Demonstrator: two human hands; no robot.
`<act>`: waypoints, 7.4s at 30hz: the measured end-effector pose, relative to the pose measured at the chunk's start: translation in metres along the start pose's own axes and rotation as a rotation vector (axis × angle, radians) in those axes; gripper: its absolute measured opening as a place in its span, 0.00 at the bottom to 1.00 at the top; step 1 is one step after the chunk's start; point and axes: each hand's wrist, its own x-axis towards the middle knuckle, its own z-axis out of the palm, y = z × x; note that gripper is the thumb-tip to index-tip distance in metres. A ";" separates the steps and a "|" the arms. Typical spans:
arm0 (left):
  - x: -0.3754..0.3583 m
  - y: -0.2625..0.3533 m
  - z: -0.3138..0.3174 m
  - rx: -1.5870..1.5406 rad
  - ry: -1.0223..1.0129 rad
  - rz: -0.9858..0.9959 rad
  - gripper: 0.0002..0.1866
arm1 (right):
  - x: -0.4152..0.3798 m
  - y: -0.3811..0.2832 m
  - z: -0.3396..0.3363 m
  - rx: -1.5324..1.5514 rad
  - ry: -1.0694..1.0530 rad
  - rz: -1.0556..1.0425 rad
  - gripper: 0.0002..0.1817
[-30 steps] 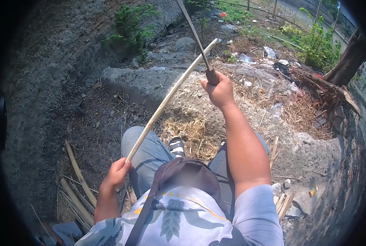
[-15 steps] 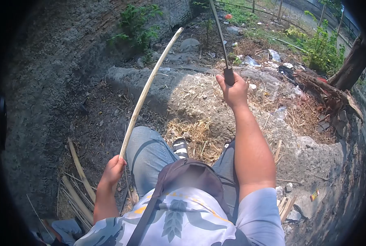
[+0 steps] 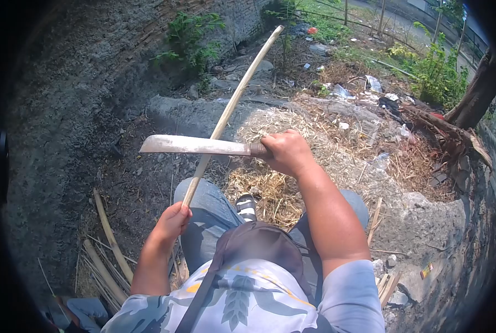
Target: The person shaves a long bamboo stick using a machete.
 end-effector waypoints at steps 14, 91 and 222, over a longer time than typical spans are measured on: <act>-0.014 -0.011 0.002 -0.018 -0.021 -0.017 0.18 | -0.003 0.013 -0.003 0.135 -0.067 0.320 0.15; -0.024 0.005 0.018 0.220 0.166 0.071 0.20 | 0.002 -0.016 -0.002 0.134 -0.229 -0.038 0.14; -0.026 -0.038 0.014 0.385 0.118 0.127 0.19 | 0.006 -0.014 -0.008 -0.048 -0.282 0.022 0.08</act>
